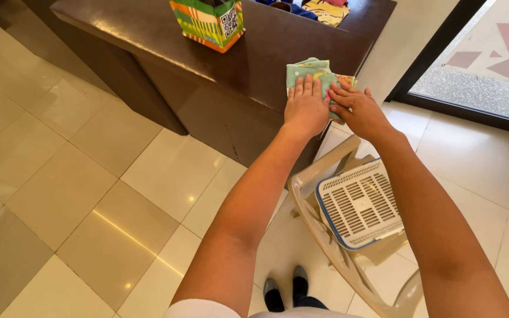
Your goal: Folding small cleaning cloths and wiping down a counter in a shop setting.
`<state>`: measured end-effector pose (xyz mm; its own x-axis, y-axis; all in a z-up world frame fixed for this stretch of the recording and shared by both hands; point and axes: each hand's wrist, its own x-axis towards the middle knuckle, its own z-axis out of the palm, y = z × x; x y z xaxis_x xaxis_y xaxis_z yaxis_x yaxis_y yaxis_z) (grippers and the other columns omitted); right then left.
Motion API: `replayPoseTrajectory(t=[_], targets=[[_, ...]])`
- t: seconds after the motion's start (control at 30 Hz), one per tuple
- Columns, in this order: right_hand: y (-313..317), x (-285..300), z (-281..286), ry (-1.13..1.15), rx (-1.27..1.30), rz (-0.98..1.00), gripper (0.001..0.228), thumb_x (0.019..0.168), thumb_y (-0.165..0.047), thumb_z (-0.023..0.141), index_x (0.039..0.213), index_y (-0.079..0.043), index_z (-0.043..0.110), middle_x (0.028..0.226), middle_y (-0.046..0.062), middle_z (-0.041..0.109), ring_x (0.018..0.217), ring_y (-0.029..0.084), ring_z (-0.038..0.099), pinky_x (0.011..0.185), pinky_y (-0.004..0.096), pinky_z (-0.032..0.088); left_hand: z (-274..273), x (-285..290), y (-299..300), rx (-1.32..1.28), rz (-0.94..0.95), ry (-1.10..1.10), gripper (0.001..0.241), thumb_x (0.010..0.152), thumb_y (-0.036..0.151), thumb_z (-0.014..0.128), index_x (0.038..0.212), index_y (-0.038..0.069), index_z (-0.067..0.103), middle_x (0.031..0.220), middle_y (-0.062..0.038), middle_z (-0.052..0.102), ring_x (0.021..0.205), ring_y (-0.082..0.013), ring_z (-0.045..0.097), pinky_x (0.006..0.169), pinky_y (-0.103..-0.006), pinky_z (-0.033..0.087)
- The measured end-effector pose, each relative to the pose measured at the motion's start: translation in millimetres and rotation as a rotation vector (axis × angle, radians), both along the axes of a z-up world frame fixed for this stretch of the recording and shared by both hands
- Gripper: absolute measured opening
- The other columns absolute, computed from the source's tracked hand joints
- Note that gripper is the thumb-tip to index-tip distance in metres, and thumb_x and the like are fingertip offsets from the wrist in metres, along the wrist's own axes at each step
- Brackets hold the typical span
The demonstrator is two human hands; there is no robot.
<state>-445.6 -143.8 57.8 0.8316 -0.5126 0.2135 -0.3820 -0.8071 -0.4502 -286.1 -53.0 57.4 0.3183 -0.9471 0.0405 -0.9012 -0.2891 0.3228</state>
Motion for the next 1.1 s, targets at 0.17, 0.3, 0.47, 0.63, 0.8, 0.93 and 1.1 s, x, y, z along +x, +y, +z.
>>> replayPoseTrajectory(t=[0.17,0.3,0.47,0.63,0.8,0.93,1.1], targets=[[24,-7,5,-0.018,-0.006,0.048,0.046,0.104,-0.036,0.058,0.149,-0.033,0.050,0.157,-0.006,0.048,0.151,0.029,0.035,0.115,0.076,0.014,0,-6,26,0.011,0.018,0.023,0.067,0.109,0.042,0.030,0.162,0.003,0.023,0.171,-0.020,0.015,0.159,-0.0395,0.010,0.129,-0.0522,0.010],[27,-15,12,-0.015,-0.039,0.127,0.047,0.104,-0.035,0.058,0.150,-0.029,0.051,0.155,0.002,0.051,0.150,0.033,0.037,0.114,0.079,0.014,-2,-6,29,0.065,0.002,0.009,0.072,0.107,0.048,0.034,0.163,0.005,0.021,0.171,-0.020,0.012,0.159,-0.0391,0.008,0.129,-0.0525,0.010],[-16,-16,-15,-0.085,-0.122,0.245,0.047,0.103,-0.039,0.060,0.149,-0.031,0.053,0.153,-0.003,0.054,0.147,0.028,0.041,0.117,0.075,0.007,1,-17,28,0.130,0.010,-0.018,0.078,0.106,0.050,0.041,0.163,0.002,0.018,0.171,-0.022,0.009,0.158,-0.0421,0.006,0.128,-0.0544,0.010],[-58,-7,-38,-0.186,-0.211,0.312,0.042,0.103,-0.044,0.061,0.144,-0.037,0.058,0.149,-0.011,0.057,0.144,0.019,0.046,0.122,0.065,0.002,9,-52,18,0.118,0.155,-0.025,0.074,0.107,0.040,0.044,0.162,-0.001,0.016,0.170,-0.025,0.008,0.157,-0.0441,0.006,0.127,-0.0555,0.009],[-92,-9,-45,-0.192,-0.204,0.299,0.040,0.106,-0.030,0.060,0.145,-0.035,0.058,0.150,-0.013,0.056,0.147,0.017,0.043,0.124,0.060,-0.001,-22,-72,-33,0.007,0.338,-0.120,0.073,0.105,0.029,0.053,0.162,-0.002,0.018,0.169,-0.027,0.013,0.156,-0.0464,0.008,0.127,-0.0561,0.011],[-107,-17,-27,-0.165,-0.275,0.296,0.048,0.105,-0.009,0.057,0.149,-0.029,0.055,0.152,-0.010,0.055,0.148,0.022,0.042,0.123,0.065,0.002,-31,-66,-74,-0.017,0.382,-0.130,0.073,0.106,0.028,0.053,0.163,-0.001,0.016,0.169,-0.026,0.010,0.156,-0.0459,0.006,0.128,-0.0560,0.009],[-116,-21,-18,-0.080,-0.253,0.256,0.065,0.096,0.006,0.051,0.152,-0.027,0.051,0.156,-0.008,0.051,0.150,0.023,0.039,0.122,0.066,0.000,-26,-67,-94,0.037,0.399,-0.101,0.073,0.107,0.027,0.051,0.164,0.000,0.013,0.170,-0.026,0.004,0.157,-0.0451,0.001,0.128,-0.0561,0.005]])
